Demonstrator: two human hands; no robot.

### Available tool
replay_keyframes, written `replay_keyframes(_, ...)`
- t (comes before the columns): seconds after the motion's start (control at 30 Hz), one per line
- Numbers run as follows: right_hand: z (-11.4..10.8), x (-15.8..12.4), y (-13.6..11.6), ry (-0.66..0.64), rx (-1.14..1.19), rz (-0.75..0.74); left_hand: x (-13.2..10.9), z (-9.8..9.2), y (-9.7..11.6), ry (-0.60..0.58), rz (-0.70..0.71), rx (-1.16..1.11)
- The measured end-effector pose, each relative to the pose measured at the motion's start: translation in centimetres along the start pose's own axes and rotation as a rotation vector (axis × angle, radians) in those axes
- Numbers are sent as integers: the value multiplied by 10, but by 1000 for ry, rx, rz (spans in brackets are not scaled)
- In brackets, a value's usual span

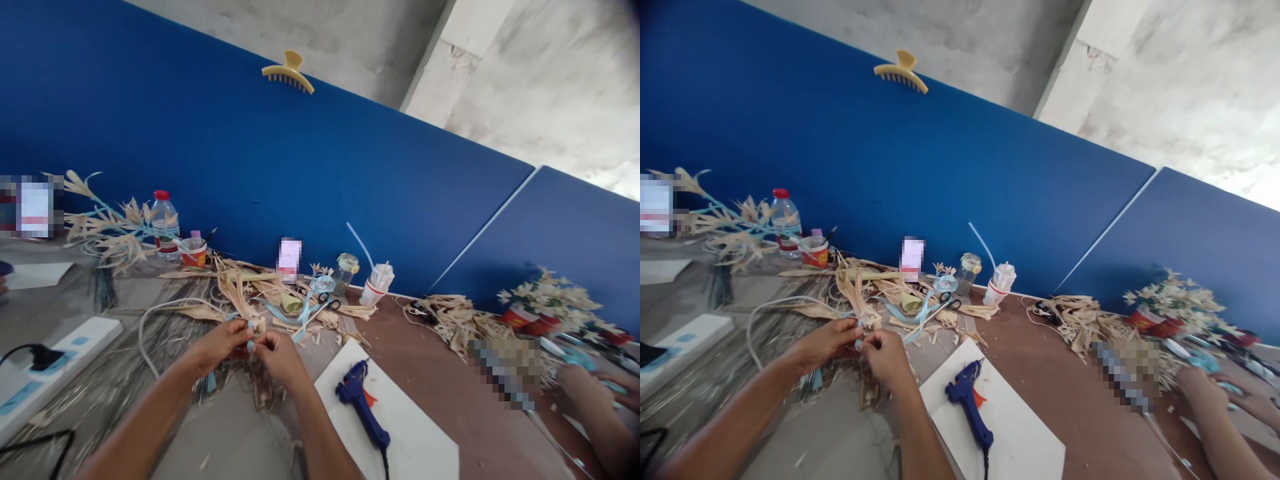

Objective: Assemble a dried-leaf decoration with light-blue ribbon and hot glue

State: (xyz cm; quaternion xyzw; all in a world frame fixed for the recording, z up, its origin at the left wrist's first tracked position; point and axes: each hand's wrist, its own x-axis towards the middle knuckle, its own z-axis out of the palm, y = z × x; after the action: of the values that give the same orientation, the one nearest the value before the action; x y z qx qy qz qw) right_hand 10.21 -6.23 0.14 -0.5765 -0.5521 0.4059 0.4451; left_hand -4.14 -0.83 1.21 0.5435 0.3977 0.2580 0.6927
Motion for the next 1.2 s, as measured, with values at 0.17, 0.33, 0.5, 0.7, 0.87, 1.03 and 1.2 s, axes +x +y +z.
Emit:
replay_keyframes(0.17, 0, 2, 7, -8, -49, 10, 2, 2, 0, 2, 5, 83)
replay_keyframes(0.33, -7, 3, 9, 30, -66, 92, 6, -4, -3, 20, 38, 157)
replay_keyframes(0.5, -14, 5, 9, -34, 4, 117, 8, -7, -4, 24, 93, 237)
replay_keyframes(0.7, -16, 11, 23, -18, 22, 137, 12, -11, -8, 19, 92, 280)
replay_keyframes(0.87, -28, 21, 32, 350, 89, 14, 17, -11, -11, 5, 71, 266)
replay_keyframes(1.03, -36, 27, 32, 498, 157, 11, 14, -6, -9, 13, 52, 212)
replay_keyframes(1.2, -37, 28, 19, 477, 53, -2, 10, -2, -4, -6, 67, 175)
